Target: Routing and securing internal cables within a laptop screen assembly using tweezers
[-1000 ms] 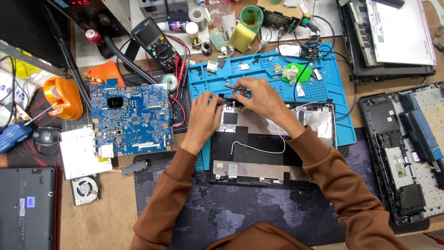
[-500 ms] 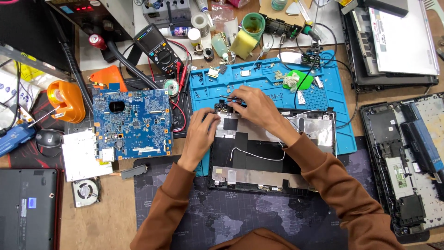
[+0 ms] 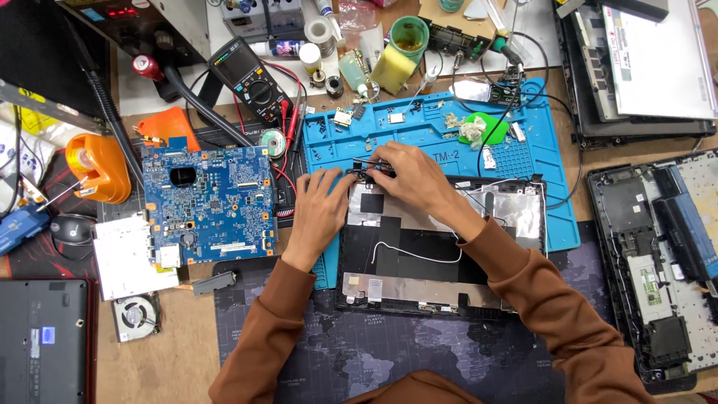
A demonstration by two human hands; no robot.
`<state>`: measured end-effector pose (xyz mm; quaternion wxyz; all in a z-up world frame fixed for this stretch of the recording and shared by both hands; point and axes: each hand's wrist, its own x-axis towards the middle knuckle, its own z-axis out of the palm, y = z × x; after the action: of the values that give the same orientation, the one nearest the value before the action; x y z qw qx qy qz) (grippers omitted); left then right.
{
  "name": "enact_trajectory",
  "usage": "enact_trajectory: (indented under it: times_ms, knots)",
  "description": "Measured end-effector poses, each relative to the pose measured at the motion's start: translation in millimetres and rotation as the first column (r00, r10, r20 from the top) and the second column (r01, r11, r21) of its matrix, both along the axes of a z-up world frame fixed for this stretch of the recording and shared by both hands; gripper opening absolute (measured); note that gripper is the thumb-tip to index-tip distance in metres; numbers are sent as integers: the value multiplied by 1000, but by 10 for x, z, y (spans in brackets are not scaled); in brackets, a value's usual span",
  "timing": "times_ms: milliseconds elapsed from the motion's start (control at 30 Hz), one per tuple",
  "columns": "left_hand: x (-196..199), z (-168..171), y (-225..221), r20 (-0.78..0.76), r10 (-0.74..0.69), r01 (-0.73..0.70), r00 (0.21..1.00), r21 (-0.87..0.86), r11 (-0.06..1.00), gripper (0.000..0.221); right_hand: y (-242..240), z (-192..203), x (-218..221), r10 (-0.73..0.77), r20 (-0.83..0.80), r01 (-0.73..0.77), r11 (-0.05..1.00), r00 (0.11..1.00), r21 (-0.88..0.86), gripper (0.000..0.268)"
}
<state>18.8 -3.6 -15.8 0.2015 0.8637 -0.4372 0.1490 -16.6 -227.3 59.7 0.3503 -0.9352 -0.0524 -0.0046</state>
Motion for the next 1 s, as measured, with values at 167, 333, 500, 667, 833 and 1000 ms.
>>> enact_trajectory:
  times_ms: [167,333,500,667,833,1000]
  knots:
    - [39,20,-46,-66,6,-13,998,-95,995,26,97,-96,73,-34,-6,34,999,999,-5,11]
    - [32,88,-13,-163,-33,4,986,-178,984,31,157,-93,110,-19,-15,19,999,1000,-37,8]
    - [60,-1,21,-248,-49,1,968,-192,981,37,216,-85,105,-1,-43,-4,994,999,-105,13]
    - [63,69,45,-319,-74,-3,945,-235,972,38,289,-41,76,21,18,-15,966,1000,-257,16]
    - [34,148,57,-367,-95,0,925,-251,968,41,40,33,70,-36,-38,30,987,999,-159,13]
    - [75,111,17,-469,-78,-59,880,-269,961,29,-67,342,16,-10,11,9,1000,1000,15,8]
